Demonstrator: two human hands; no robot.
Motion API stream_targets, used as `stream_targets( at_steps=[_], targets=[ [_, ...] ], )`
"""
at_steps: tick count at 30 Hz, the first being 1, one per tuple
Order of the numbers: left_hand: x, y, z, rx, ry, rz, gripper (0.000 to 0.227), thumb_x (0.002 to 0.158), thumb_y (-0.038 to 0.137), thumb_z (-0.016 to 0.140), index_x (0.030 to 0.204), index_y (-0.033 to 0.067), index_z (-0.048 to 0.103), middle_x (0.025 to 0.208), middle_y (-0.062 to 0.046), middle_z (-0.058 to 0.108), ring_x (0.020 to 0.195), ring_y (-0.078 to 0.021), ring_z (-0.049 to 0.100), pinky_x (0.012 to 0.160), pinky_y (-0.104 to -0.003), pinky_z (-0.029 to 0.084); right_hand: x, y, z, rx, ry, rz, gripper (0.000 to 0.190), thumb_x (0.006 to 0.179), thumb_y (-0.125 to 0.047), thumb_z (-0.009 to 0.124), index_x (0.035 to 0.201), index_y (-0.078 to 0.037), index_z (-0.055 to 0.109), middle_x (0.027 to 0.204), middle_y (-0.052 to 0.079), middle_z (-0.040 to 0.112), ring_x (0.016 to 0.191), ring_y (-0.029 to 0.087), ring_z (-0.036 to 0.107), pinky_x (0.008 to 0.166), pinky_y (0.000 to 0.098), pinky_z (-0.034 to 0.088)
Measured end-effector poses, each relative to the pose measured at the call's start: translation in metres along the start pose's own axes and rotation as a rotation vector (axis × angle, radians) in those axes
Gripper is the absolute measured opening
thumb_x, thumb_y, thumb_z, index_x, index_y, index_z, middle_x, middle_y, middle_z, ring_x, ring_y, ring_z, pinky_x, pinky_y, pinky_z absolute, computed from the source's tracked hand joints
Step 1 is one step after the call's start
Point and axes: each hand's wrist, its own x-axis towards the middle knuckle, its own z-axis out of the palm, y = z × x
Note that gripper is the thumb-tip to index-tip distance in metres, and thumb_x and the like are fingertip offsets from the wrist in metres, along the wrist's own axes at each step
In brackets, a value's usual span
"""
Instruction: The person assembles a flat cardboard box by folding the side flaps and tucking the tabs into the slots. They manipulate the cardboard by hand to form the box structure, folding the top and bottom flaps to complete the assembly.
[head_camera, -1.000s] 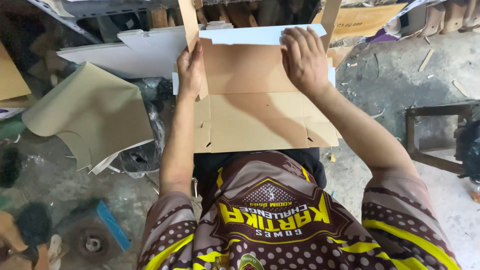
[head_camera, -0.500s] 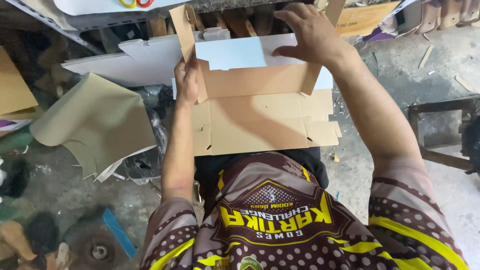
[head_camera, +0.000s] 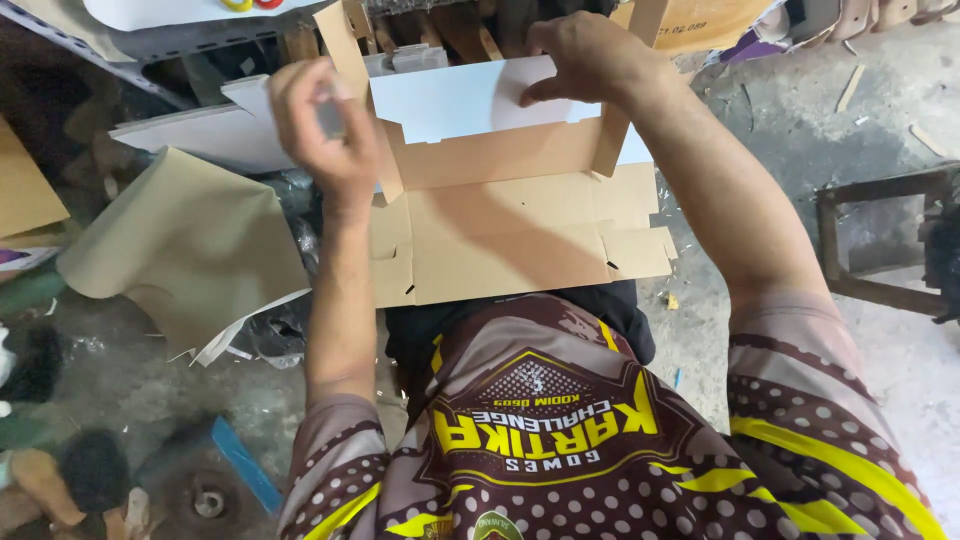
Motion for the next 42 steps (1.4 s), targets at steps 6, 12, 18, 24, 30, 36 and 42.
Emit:
stream_targets(
  at_steps=[6,12,18,24,30,36,42],
  targets=[
    [0.012,-0.015,0.056,0.142,-0.883,0.205,0.057,0.093,0.023,0.088,0.133,-0.0018,0.057,0.125,-0.018,0.060,0.115,-0.0370,0.059,0.092,-0.048,0.050,0.002,0.000,0.011,-0.168,0.166,-0.211,0.055,0.089,-0.047,0.083,0.123,-0.007,0.068,0.101,0.012,0.074,0.083,0.043,0.069,0.060,0.0526,0.050],
    [0.020,-0.038,0.085,0.363,-1.379,-0.013,0.047,0.092,0.040,0.086,0.086,0.0016,0.060,0.088,-0.018,0.068,0.085,-0.0424,0.064,0.066,-0.053,0.046,-0.001,0.000,0.019,-0.265,0.265,-0.227,0.052,0.090,-0.049,0.081,0.122,-0.011,0.068,0.099,0.007,0.074,0.075,0.038,0.072,0.051,0.0502,0.052],
    [0.014,-0.047,0.085,0.386,-1.372,0.003,0.051,0.093,0.044,0.087,0.075,0.0066,0.058,0.074,-0.019,0.064,0.071,-0.0442,0.063,0.059,-0.053,0.043,-0.006,-0.015,0.021,-0.276,0.265,-0.176,0.041,0.094,-0.052,0.075,0.108,-0.015,0.067,0.094,0.002,0.073,0.071,0.037,0.071,0.048,0.0500,0.050],
    [0.010,-0.042,0.077,0.326,-1.275,0.109,0.033,0.092,0.036,0.083,0.082,0.0088,0.066,0.077,-0.016,0.070,0.080,-0.0409,0.065,0.064,-0.051,0.046,0.015,-0.032,0.045,-0.229,0.394,-0.223,0.030,0.102,-0.048,0.068,0.104,-0.019,0.068,0.082,0.006,0.073,0.065,0.037,0.070,0.045,0.0493,0.049],
    [0.012,-0.042,0.065,0.362,-1.274,0.094,0.043,0.096,0.040,0.083,0.083,0.0053,0.061,0.076,-0.019,0.066,0.075,-0.0444,0.062,0.061,-0.053,0.043,0.001,-0.010,0.037,-0.343,0.326,-0.105,0.039,0.107,-0.059,0.061,0.102,-0.022,0.072,0.079,0.008,0.075,0.065,0.038,0.072,0.049,0.0484,0.051],
    [0.012,-0.045,0.065,0.377,-1.297,0.026,0.052,0.097,0.042,0.086,0.078,0.0073,0.052,0.066,-0.014,0.058,0.065,-0.0406,0.055,0.057,-0.051,0.038,-0.031,0.025,0.040,-0.441,0.555,-0.159,0.032,0.109,-0.050,0.068,0.095,-0.023,0.073,0.080,-0.004,0.071,0.062,0.027,0.069,0.046,0.0388,0.048],
    [0.018,-0.036,0.060,0.361,-1.299,0.026,0.042,0.097,0.041,0.084,0.085,0.0082,0.060,0.067,-0.015,0.062,0.067,-0.0428,0.059,0.058,-0.051,0.041,-0.095,0.002,0.008,-0.044,1.142,-0.307,0.015,0.107,-0.016,0.079,0.111,-0.004,0.069,0.107,0.009,0.072,0.090,0.028,0.068,0.078,0.0376,0.051]
  ],
)
